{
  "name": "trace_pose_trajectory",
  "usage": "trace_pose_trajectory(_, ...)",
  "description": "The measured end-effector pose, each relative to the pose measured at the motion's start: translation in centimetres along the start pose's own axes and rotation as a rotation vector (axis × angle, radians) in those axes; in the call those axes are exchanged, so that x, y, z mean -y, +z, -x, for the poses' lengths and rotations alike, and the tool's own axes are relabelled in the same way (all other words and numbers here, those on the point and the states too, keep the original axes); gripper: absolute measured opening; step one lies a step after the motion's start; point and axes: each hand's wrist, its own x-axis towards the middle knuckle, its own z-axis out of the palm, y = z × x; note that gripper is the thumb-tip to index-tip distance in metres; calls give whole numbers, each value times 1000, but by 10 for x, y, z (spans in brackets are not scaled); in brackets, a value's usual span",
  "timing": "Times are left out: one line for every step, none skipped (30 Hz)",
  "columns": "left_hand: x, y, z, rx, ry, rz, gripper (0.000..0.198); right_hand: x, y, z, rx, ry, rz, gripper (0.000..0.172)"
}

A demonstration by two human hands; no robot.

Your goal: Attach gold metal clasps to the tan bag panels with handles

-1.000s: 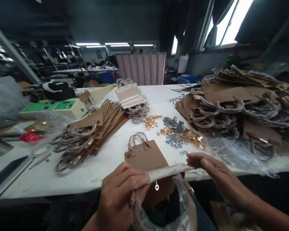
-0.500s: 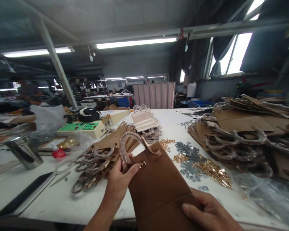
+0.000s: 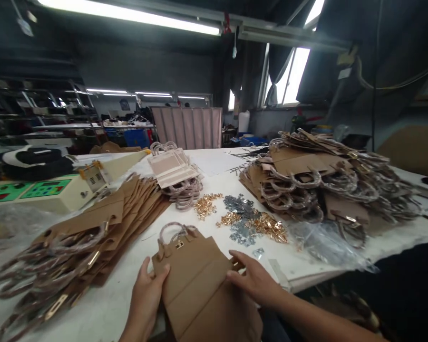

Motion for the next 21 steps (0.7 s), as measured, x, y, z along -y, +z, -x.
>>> trace_pose_trajectory(1,-1,-7,-5,25,-86,99,-11,-9,-3,-51,10,56,48)
trace_pose_trajectory(1,-2,-14,-8,62,-185,100,-21,-20,-7,-96,13,112,42)
trace_pose_trajectory(1,-3,-20,-14,101,-293,99,-30,-33,-11,-134,12,176,35)
trace_pose_trajectory(0,-4,-26,-26,138,-400,98,-38,-47,-15,-164,12,250,29)
trace_pose_trajectory(-1,-5,-33,-26,168,-499,97,-45,-60,-20,-184,17,329,26)
trace_pose_trajectory(-1,-6,-40,-8,186,-580,95,-51,-71,-25,-193,28,414,25)
trace_pose_trajectory(-1,-6,-46,25,193,-639,93,-56,-80,-30,-187,45,498,25)
trace_pose_trajectory(0,-6,-53,68,191,-680,89,-60,-87,-36,-171,64,571,25)
trace_pose_trajectory(2,-6,-60,104,190,-711,84,-64,-91,-43,-154,78,631,26)
trace_pose_trajectory(3,-5,-66,117,197,-737,79,-67,-92,-50,-139,89,674,26)
trace_pose_trajectory(3,-4,-71,107,209,-758,74,-70,-92,-57,-128,100,703,26)
trace_pose_trajectory(4,-3,-75,84,225,-766,69,-73,-92,-65,-119,112,720,26)
trace_pose_trajectory(3,-2,-78,61,241,-763,64,-76,-91,-74,-114,130,730,25)
trace_pose_trajectory(2,0,-79,52,259,-750,58,-80,-90,-82,-108,156,745,24)
trace_pose_trajectory(1,1,-79,48,284,-726,52,-83,-90,-90,-104,187,762,22)
trace_pose_trajectory(-1,3,-79,48,313,-701,47,-87,-90,-97,-101,217,782,21)
trace_pose_trajectory(-3,5,-77,47,342,-681,43,-90,-91,-103,-97,239,803,20)
trace_pose_trajectory(-5,7,-75,41,368,-670,40,-93,-91,-109,-93,251,828,19)
trace_pose_trajectory(-8,9,-73,34,386,-666,38,-95,-91,-113,-86,253,853,18)
trace_pose_trajectory(-11,11,-70,25,398,-661,37,-96,-91,-116,-78,243,877,18)
trace_pose_trajectory(-14,13,-68,16,410,-653,36,-97,-90,-117,-72,229,900,17)
